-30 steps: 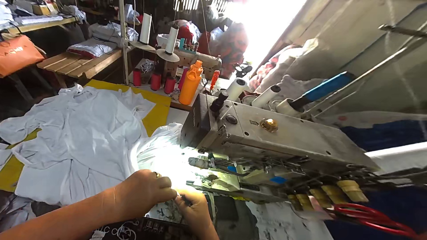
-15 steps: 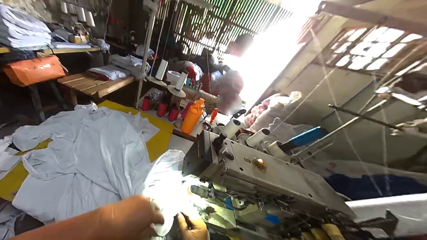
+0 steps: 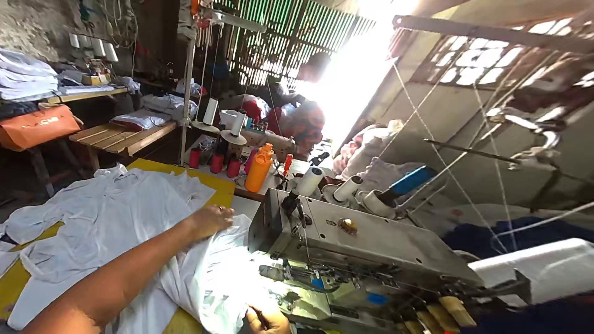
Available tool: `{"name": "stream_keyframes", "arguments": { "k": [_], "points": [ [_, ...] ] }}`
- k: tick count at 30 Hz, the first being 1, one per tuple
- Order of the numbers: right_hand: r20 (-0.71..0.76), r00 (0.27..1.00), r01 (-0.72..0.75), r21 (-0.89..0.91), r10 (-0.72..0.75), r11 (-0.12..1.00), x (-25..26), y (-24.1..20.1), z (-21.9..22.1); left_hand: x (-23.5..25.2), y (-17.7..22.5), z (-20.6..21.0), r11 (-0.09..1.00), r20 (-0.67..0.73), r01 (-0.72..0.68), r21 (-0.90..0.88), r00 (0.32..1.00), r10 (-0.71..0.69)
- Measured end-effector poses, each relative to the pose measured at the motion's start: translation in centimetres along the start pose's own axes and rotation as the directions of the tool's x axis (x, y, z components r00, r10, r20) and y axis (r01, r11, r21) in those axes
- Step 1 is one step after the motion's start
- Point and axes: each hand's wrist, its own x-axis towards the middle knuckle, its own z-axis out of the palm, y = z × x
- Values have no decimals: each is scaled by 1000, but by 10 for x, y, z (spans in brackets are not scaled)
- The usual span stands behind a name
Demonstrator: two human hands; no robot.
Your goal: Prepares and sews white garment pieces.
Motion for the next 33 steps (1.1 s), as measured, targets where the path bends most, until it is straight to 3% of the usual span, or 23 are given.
{"name": "stream_keyframes", "arguments": {
  "k": [3, 5, 7, 9, 11, 12, 13, 14, 16, 17, 19, 23, 24, 26, 30, 33],
  "points": [
    [17, 1000, -12, -20, 13, 1000, 1, -4, -3, -30, -25, -37, 1000, -92, 25, 0, 995, -25],
    [41, 999, 0, -53, 2, 999, 5, -6, -6, -62, -34, -69, 982, -268, 57, -181, 958, -105],
    [74, 997, 29, -107, -21, 994, 11, -7, -10, -97, -36, -102, 853, -420, -11, -522, 874, -246],
    [126, 992, 25, -146, -6, 989, 19, -9, -14, -135, -36, -135, 687, -509, -124, -716, 767, -392],
    [155, 988, 12, -162, 13, 987, 30, -14, -15, -170, -37, -170, 734, -615, -207, -647, 710, -342],
    [161, 987, 2, -168, 25, 986, 35, -16, -16, -186, -41, -183, 844, -679, -154, -513, 674, -290],
    [163, 986, -4, -170, 32, 985, 40, -17, -17, -200, -46, -192, 952, -735, -14, -306, 639, -226],
    [169, 985, -16, -165, 44, 986, 44, -18, -17, -212, -51, -198, 988, -758, 114, -99, 635, -149],
    [192, 980, -22, -161, 53, 987, 49, -19, -18, -228, -60, -203, 979, -762, 182, 87, 645, -53],
    [196, 980, -8, -168, 41, 986, 50, -22, -19, -231, -54, -205, 982, -796, 171, 78, 604, -42],
    [188, 982, 6, -197, 32, 980, 52, -24, -18, -231, -39, -207, 994, -885, 74, -86, 451, -110],
    [158, 987, 1, -170, 26, 985, 57, -25, -13, -223, -33, -208, 861, -861, -167, -481, 274, -428],
    [158, 987, 4, -144, 19, 990, 59, -28, -12, -218, -29, -212, 818, -851, -256, -516, 262, -455],
    [207, 975, -67, -66, 80, 996, 61, -39, -16, -208, -15, -225, 786, -867, -381, -488, 320, -383],
    [449, 869, -270, 75, 209, 960, 43, -48, -32, -192, 9, -244, 835, -887, -449, -317, 452, -94],
    [454, 871, -264, 113, 187, 958, 19, -33, -28, -174, 24, -232, 802, -845, -542, -250, 526, 92]
  ]
}}
